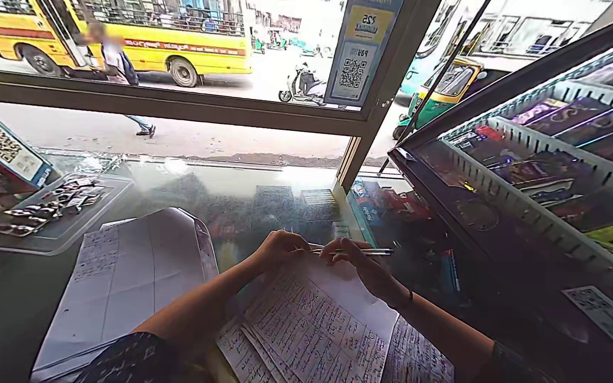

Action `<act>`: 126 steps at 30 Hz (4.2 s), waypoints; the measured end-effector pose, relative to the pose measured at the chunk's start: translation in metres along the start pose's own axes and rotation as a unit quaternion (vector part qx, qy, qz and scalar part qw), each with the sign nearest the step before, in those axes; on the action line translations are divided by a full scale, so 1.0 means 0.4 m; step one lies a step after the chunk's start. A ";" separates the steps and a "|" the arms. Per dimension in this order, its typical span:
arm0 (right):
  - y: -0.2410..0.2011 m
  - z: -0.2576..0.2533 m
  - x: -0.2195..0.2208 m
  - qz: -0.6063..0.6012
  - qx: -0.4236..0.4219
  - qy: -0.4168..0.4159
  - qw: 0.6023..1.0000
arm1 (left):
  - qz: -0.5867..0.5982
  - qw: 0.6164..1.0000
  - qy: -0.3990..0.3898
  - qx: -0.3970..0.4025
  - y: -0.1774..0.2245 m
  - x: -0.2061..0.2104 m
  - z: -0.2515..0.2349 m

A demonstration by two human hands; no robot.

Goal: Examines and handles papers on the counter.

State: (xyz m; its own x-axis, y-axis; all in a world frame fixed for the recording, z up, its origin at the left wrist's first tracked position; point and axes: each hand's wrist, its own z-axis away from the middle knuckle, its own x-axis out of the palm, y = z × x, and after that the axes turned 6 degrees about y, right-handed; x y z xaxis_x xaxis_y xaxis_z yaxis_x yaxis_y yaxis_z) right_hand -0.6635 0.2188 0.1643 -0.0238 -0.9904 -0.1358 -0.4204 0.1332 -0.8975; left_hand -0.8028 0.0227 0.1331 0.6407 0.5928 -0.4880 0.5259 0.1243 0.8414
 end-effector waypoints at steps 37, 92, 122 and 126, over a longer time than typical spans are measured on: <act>0.117 0.004 0.078 0.335 -0.132 0.124 0.925 | -0.197 0.976 -0.090 -0.015 0.016 -0.045 0.008; 0.051 0.052 -0.026 0.340 -0.073 0.084 0.934 | -0.173 0.981 -0.089 -0.003 0.004 -0.046 0.012; 0.058 0.074 -0.027 0.351 -0.057 0.042 0.934 | -0.176 0.980 -0.094 0.005 0.013 -0.042 0.016; 0.048 0.097 -0.048 0.358 -0.052 0.041 0.931 | -0.175 0.980 -0.090 0.009 0.008 -0.042 0.015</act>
State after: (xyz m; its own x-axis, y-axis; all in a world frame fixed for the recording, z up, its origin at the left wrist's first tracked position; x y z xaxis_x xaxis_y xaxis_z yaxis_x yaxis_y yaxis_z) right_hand -0.6358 0.2416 0.1333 -0.3995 -0.6484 -0.6481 -0.3548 0.7612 -0.5429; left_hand -0.8082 0.0084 0.1426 0.5070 0.3661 -0.7803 0.7395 0.2804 0.6120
